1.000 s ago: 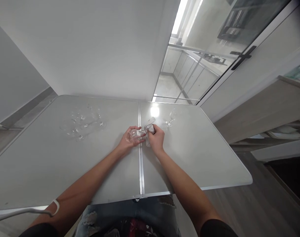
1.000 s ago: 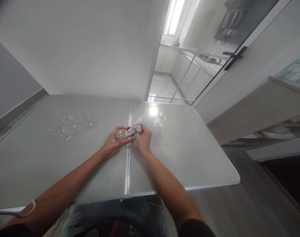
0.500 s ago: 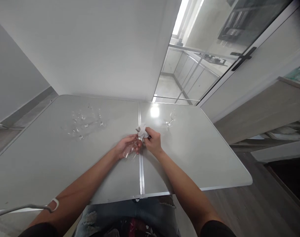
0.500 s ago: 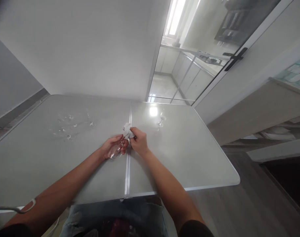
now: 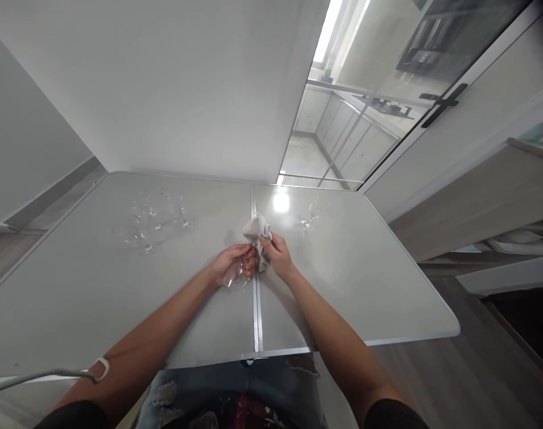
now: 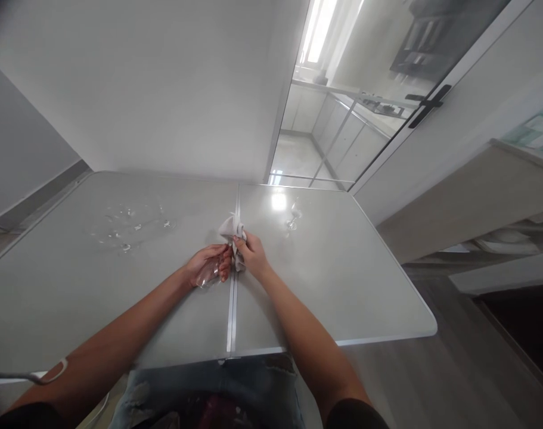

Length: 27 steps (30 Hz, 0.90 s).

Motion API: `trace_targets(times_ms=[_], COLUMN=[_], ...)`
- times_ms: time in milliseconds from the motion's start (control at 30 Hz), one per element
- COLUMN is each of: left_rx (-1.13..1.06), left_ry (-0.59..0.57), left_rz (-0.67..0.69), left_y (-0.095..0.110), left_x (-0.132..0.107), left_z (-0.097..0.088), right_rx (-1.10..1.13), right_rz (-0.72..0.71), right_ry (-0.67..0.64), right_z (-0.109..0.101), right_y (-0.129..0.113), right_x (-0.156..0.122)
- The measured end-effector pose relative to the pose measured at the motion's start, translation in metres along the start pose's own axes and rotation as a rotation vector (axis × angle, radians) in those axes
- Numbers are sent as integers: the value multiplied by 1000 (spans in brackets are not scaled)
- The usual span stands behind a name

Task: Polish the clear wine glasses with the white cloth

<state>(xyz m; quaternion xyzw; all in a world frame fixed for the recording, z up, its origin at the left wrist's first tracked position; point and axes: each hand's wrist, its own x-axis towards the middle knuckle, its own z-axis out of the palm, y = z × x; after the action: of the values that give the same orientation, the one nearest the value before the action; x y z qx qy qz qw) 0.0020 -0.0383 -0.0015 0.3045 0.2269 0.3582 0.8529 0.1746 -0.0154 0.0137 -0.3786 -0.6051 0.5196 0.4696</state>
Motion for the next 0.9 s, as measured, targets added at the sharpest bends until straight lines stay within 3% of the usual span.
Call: trace_targets(times_ms=[100,267,400,567,767,900], left_rx=[-3,-33,53,-8,51,1], left_ry=[1,111,69,94,40,84], left_rz=[40,115,52,113,96,120], left_y=[0,2,-1,-1,-3,-1], left_x=[-1,-1,-1,-1,-2,-2], left_z=[0,-1,0,-1,-1,0], right_rx=[16,-6,25,33,9,-30], right_rz=[36,21,54,14,42,-3], right_ry=[-37,-26,-55,1,-42,-11], right_z=[-3,-5,-5,-7,-6,-9], right_y=[2,1,-2,-3,-6,-6], right_x=[1,2,0,0,-1,1])
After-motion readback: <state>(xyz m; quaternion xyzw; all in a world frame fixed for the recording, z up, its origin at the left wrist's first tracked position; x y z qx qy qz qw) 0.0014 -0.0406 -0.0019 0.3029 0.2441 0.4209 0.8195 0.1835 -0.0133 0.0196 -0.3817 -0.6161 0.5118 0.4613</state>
